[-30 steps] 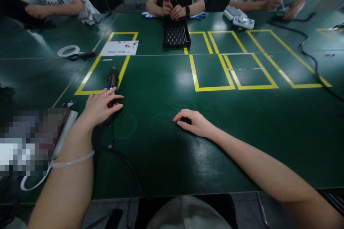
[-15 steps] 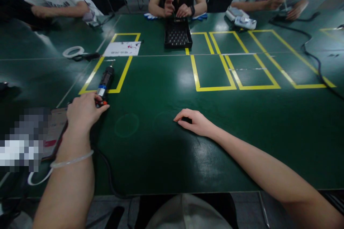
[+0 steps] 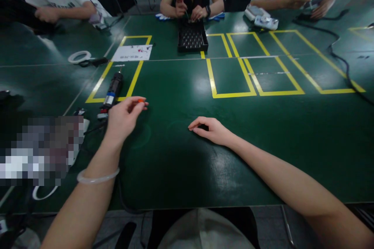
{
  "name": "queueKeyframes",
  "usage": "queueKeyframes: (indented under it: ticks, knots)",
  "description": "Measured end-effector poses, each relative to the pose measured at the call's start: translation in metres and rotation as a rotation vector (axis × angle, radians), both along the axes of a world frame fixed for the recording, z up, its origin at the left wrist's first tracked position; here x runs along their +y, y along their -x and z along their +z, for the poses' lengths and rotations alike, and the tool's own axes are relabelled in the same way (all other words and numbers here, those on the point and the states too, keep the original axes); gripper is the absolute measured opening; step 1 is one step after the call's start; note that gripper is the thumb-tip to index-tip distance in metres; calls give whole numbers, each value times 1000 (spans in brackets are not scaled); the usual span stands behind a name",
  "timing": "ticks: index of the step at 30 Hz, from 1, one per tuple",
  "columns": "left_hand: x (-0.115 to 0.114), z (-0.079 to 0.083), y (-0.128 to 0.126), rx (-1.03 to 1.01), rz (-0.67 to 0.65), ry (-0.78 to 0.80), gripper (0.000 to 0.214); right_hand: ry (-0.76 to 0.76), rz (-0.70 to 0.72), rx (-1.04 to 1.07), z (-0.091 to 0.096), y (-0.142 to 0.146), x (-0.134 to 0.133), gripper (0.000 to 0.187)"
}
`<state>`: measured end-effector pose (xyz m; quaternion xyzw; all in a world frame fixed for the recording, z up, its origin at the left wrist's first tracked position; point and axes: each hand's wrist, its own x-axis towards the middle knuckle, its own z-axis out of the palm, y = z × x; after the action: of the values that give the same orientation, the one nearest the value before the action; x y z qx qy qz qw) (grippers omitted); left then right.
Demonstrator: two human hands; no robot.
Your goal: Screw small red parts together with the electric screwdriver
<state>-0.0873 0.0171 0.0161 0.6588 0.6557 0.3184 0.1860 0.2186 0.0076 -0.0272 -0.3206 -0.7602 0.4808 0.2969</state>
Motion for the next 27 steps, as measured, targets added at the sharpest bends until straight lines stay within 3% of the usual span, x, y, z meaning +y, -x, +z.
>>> queueKeyframes:
  ticks: [2,5,8,11,15,18,22,27]
  knots:
    - [-4,-4,-38,-275,-196,186,43,82,-25,62,-4,0,1,15]
    - [-11,-10,-80,-496,-368,378,41,184,-91,197,-10,1,4,18]
    - [-17,-14,-99,-597,-407,446,35,277,-145,321,-14,2,7,22]
    - [-20,-18,-102,-618,-409,461,31,317,-144,332,-15,2,8,23]
    - [-23,-24,-100,-579,-380,381,32,288,-137,292,-15,3,7,21]
    - [-25,-24,-100,-399,-390,242,26,254,-131,253,-15,3,6,20]
    - [-29,-19,-100,-124,-466,31,16,221,-129,181,-13,4,4,19]
    - [-33,-14,-101,25,-553,-142,11,178,-113,140,-8,4,3,15]
